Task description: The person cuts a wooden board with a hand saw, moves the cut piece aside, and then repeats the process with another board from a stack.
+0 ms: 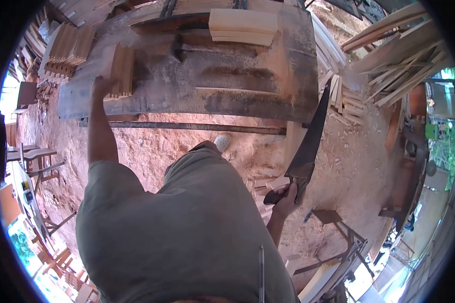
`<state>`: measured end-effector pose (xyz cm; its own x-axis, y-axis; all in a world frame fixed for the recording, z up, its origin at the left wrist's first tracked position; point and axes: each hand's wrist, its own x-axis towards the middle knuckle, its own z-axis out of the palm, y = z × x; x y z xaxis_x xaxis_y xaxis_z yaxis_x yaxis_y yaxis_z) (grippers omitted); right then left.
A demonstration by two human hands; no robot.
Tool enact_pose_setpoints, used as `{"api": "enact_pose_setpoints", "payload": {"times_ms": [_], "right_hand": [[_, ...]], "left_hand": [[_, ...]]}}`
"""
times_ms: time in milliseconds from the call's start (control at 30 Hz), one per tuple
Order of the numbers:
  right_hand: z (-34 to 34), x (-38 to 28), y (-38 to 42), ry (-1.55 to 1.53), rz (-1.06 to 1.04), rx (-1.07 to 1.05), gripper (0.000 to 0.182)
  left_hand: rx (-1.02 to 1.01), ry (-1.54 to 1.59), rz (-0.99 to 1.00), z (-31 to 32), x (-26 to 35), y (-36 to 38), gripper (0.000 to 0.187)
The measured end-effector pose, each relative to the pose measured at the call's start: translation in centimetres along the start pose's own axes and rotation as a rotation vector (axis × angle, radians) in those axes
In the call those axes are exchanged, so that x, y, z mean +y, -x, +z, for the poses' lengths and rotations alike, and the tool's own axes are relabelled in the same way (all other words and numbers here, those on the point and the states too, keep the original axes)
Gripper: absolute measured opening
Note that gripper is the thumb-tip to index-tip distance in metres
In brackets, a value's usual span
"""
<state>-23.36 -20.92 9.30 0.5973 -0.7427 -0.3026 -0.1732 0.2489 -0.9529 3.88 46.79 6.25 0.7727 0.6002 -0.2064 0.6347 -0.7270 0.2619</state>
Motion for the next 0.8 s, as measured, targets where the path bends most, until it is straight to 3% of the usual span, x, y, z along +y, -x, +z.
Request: {"api": "enact_pose_setpoints", "payload": {"times_ms": [33,100,167,233,267,333,467,533,567,633,667,767,800], "right_hand": [[-0.4,-0.1,0.0,0.031,-0.035,-0.014,0.009],[-0.4,-0.5,0.4,0.076,-0.074,-0.01,0.01],[-0.9,-0.3,0.6,0.053,-0.063,0.016,0.011],[-0.7,0.0,0.8,0.011,-0.051,0.042,0.011],[-0.7,-0.2,1.0,0.028,-0.085,0.016,0.011],[-0.8,-0.5,1.6,0.052,-0.112,0.004,0.011],[-0.8,-1.2,1.8,0.055,-0.106,0.012,0.01],[-0.5,-1.2,1.9,0.075,-0.107,0.045,0.01],[-0.4,-1.2,2.0,0.066,-0.103,0.036,0.01],[-0.8,-1.3,2.1,0.056,-0.106,0.051,0.011],[-1.0,-1.2,1.9,0.079,-0.142,-0.02,0.012],[-1.0,-1.4,2.1,0.13,-0.173,-0.057,0.018],[-0.9,-1.4,2.3,0.171,-0.153,-0.044,0.022]], "left_hand": [[0.002,0.093,0.024,-0.3,0.4,0.2,0.078],[-0.063,0.256,-0.004,1.2,-6.7,-4.0,0.075],[0.421,1.243,-0.336,2.2,-3.1,3.0,0.072],[0.476,1.604,-0.537,3.8,-2.9,5.6,0.072],[0.467,1.597,-0.529,5.0,-2.7,5.1,0.072],[0.563,1.93,-0.557,7.4,-2.5,4.0,0.068],[0.576,1.991,-0.384,9.2,-4.2,0.0,0.068],[0.398,1.969,-0.563,9.3,-4.7,-1.4,0.063],[0.378,1.967,-0.561,9.3,-4.4,-1.4,0.063],[0.54,1.974,-0.474,8.9,-3.6,-0.8,0.056],[0.514,1.981,-0.467,8.7,-3.3,-0.4,0.056],[1.068,0.922,-0.808,7.0,-2.2,1.1,0.038],[1.158,1.014,-0.504,2.2,4.9,6.7,0.044]]}}
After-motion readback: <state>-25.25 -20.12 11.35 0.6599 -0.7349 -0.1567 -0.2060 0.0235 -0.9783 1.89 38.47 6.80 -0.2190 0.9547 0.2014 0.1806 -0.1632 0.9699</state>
